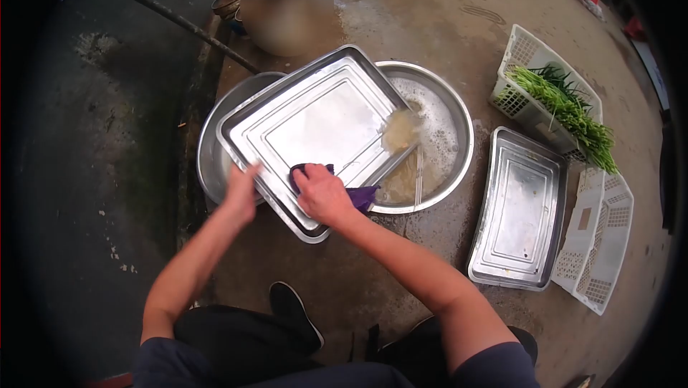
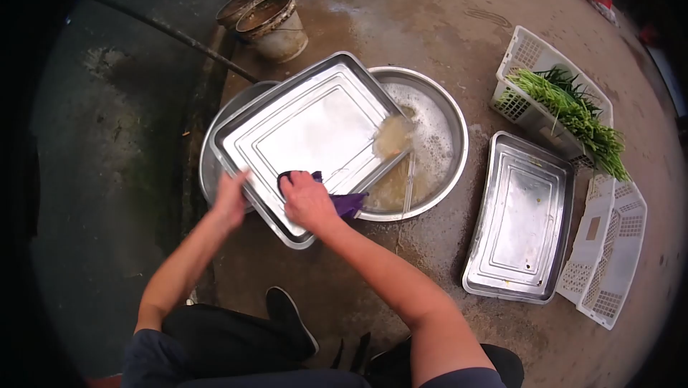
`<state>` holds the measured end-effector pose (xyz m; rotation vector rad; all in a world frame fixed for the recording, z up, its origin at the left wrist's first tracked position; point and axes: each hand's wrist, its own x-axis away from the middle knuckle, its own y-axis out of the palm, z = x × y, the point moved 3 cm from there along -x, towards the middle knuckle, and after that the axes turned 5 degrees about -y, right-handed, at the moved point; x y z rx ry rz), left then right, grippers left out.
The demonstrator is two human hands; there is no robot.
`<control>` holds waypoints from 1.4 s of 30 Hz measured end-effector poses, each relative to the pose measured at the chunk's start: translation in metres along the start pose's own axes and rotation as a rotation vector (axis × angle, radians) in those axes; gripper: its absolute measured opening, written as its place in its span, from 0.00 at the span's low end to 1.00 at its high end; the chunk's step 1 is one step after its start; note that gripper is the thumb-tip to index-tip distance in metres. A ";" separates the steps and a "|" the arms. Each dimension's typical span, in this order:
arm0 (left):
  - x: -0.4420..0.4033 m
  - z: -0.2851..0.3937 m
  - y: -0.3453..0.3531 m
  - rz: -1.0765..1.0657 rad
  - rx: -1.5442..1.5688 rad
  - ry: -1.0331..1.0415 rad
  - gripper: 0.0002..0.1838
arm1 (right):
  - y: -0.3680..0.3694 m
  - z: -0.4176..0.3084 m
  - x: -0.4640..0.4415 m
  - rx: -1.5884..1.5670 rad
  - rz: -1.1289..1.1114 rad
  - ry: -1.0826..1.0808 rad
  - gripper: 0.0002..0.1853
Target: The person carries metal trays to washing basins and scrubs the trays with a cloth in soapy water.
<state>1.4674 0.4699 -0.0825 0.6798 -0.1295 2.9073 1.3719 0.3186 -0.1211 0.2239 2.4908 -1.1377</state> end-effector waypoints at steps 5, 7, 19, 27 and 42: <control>0.065 -0.071 0.032 -0.230 -0.084 -0.166 0.39 | -0.002 0.047 -0.011 0.104 0.067 0.090 0.08; 0.051 -0.064 0.041 -0.182 -0.125 -0.127 0.39 | -0.010 0.058 -0.015 0.108 0.086 0.176 0.08; 0.015 -0.006 0.015 0.101 -0.323 0.448 0.21 | -0.033 0.071 -0.012 0.029 0.078 0.219 0.13; 0.009 0.044 -0.019 0.077 -0.289 0.488 0.20 | -0.046 0.165 0.037 0.169 -0.102 0.465 0.11; 0.002 0.054 -0.006 0.090 -0.367 0.548 0.16 | -0.010 -0.007 -0.047 -0.407 0.067 -0.096 0.14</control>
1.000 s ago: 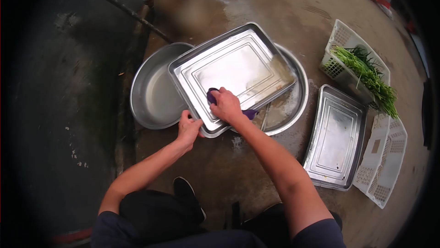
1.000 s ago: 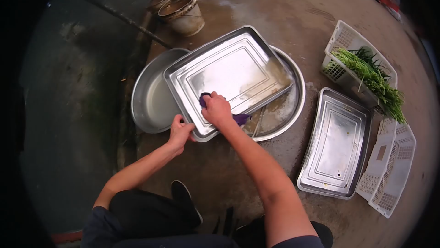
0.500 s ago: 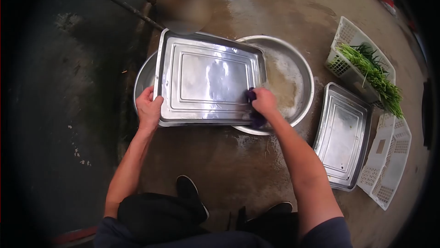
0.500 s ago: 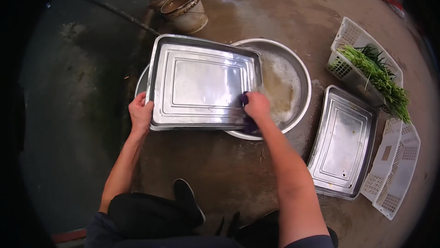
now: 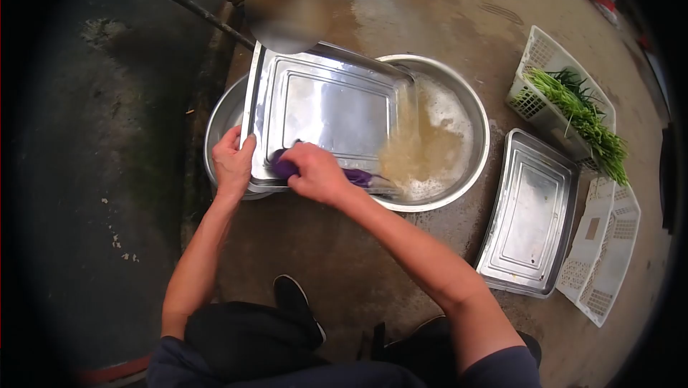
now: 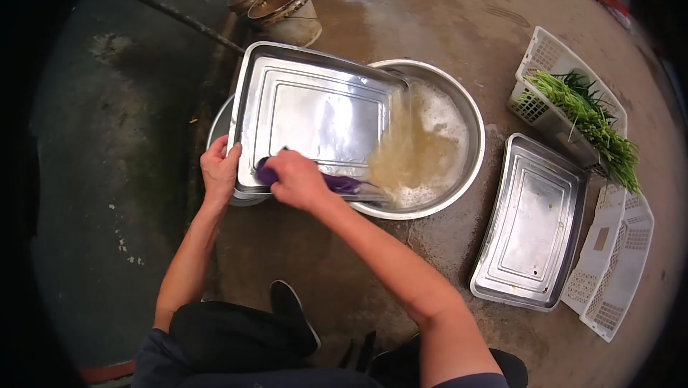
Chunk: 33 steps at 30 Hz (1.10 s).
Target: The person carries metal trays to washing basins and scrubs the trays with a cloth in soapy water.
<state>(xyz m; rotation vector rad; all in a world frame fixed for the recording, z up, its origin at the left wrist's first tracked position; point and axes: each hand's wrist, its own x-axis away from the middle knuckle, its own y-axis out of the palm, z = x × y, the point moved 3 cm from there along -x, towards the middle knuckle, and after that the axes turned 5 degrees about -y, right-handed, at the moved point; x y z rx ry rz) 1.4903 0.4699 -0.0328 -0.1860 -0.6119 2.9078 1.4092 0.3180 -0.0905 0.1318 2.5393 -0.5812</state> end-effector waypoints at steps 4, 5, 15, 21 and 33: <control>-0.002 0.002 -0.005 -0.011 0.031 -0.008 0.15 | -0.002 0.021 0.009 0.090 -0.045 0.102 0.12; -0.004 0.004 -0.006 -0.005 0.028 -0.009 0.15 | -0.009 0.036 0.020 0.170 -0.041 0.151 0.12; -0.001 -0.001 -0.002 0.080 -0.038 0.028 0.20 | -0.076 0.134 0.098 0.450 -0.191 0.689 0.14; 0.005 0.000 -0.002 0.068 -0.124 0.000 0.19 | -0.023 0.064 0.007 -0.044 0.035 0.347 0.17; 0.035 0.013 0.010 -0.172 0.192 -0.103 0.23 | 0.001 0.002 -0.070 -0.596 0.484 0.446 0.17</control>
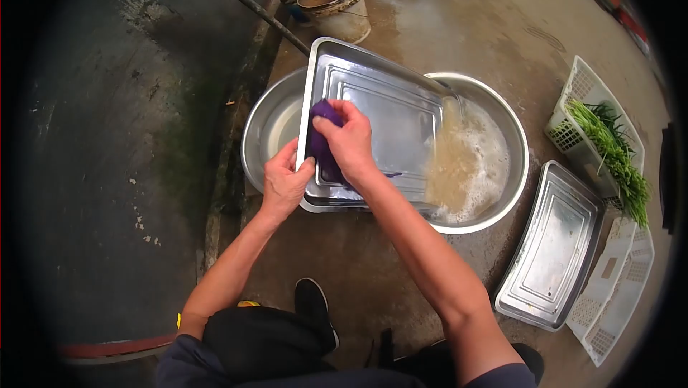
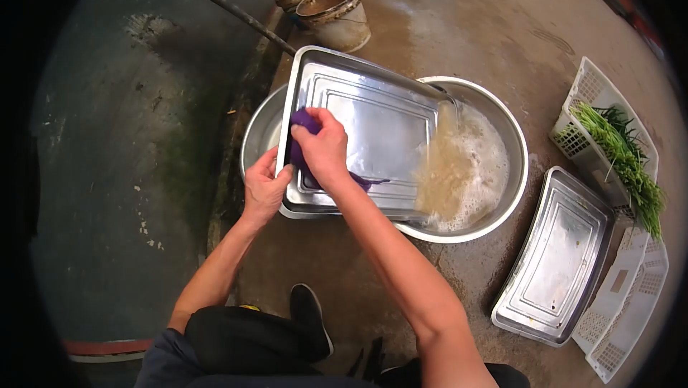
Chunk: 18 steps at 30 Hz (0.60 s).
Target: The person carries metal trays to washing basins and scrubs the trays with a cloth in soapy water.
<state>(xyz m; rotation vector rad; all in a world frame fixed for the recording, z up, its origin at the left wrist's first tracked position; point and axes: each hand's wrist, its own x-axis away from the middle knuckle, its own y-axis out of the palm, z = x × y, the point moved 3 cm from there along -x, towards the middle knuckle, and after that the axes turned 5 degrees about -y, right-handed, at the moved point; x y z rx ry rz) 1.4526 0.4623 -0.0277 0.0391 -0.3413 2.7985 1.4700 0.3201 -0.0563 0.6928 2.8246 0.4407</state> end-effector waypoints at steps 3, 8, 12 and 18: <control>-0.001 0.002 0.003 0.012 0.006 0.030 0.22 | 0.000 -0.007 -0.009 0.113 -0.002 -0.113 0.17; -0.013 0.005 -0.004 0.007 -0.016 0.098 0.23 | -0.013 0.003 0.027 0.434 -0.452 -0.175 0.18; -0.015 0.007 -0.008 0.035 -0.042 0.080 0.25 | -0.040 0.009 0.039 0.619 -0.644 -0.178 0.17; -0.013 0.036 -0.022 0.089 -0.195 0.184 0.26 | -0.125 0.055 -0.006 0.794 -0.647 0.079 0.17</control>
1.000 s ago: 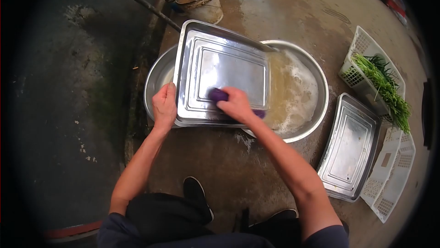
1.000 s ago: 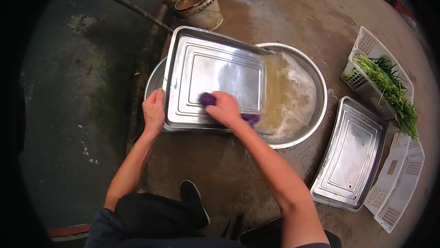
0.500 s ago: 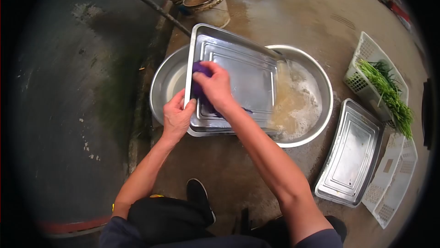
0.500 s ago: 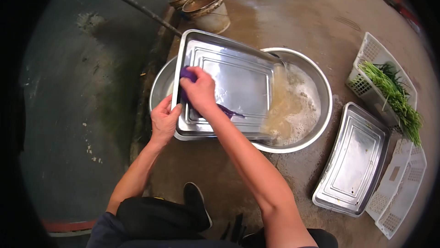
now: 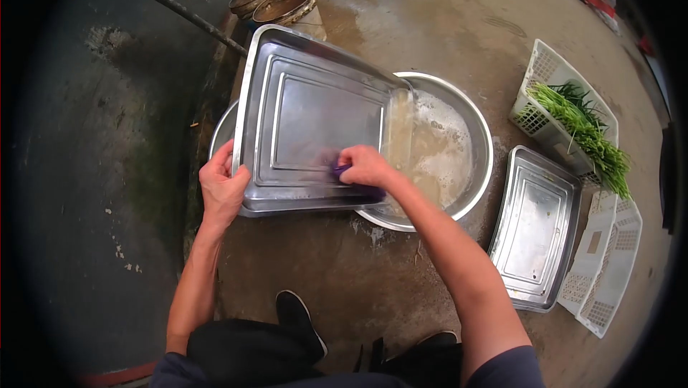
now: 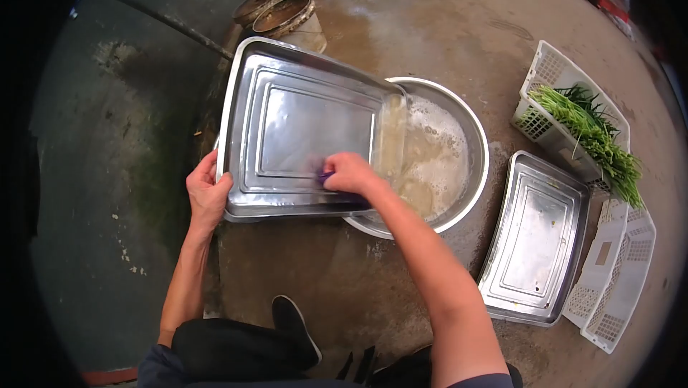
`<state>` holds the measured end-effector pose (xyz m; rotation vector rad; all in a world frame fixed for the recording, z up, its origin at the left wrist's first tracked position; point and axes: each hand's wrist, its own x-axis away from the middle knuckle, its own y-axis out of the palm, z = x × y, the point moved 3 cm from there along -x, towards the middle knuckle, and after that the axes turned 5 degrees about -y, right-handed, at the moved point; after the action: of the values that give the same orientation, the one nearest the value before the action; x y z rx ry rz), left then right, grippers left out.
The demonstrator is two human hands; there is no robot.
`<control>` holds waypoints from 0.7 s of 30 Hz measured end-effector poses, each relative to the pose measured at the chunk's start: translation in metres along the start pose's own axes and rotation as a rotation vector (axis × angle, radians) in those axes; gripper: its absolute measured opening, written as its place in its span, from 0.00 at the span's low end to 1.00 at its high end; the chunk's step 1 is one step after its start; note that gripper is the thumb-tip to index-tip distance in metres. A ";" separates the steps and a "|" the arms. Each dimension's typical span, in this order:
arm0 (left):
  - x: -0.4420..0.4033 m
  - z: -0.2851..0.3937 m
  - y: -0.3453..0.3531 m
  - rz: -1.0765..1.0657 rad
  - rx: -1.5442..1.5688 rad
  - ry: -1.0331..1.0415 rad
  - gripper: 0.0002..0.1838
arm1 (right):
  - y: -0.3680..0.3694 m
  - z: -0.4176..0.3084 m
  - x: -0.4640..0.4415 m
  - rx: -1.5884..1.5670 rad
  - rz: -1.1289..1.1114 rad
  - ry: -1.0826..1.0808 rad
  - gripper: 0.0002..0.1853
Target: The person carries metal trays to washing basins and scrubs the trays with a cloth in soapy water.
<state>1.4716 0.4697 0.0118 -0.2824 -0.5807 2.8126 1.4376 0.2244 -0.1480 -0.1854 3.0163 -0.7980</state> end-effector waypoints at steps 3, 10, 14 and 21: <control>0.008 0.019 0.002 -0.012 0.001 -0.006 0.27 | -0.017 0.042 0.012 0.042 0.193 0.130 0.16; 0.025 0.034 0.000 -0.087 -0.232 0.008 0.29 | -0.059 0.107 -0.015 -0.604 0.742 0.472 0.14; 0.032 0.048 0.003 -0.041 -0.343 0.106 0.32 | -0.097 0.105 -0.047 -0.757 1.001 0.201 0.28; 0.037 0.058 0.009 -0.089 -0.455 0.284 0.33 | -0.086 0.109 -0.021 -0.133 0.592 0.235 0.40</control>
<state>1.4210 0.4509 0.0555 -0.7070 -1.1241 2.4616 1.4730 0.0988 -0.2007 0.8132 3.0477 -0.5893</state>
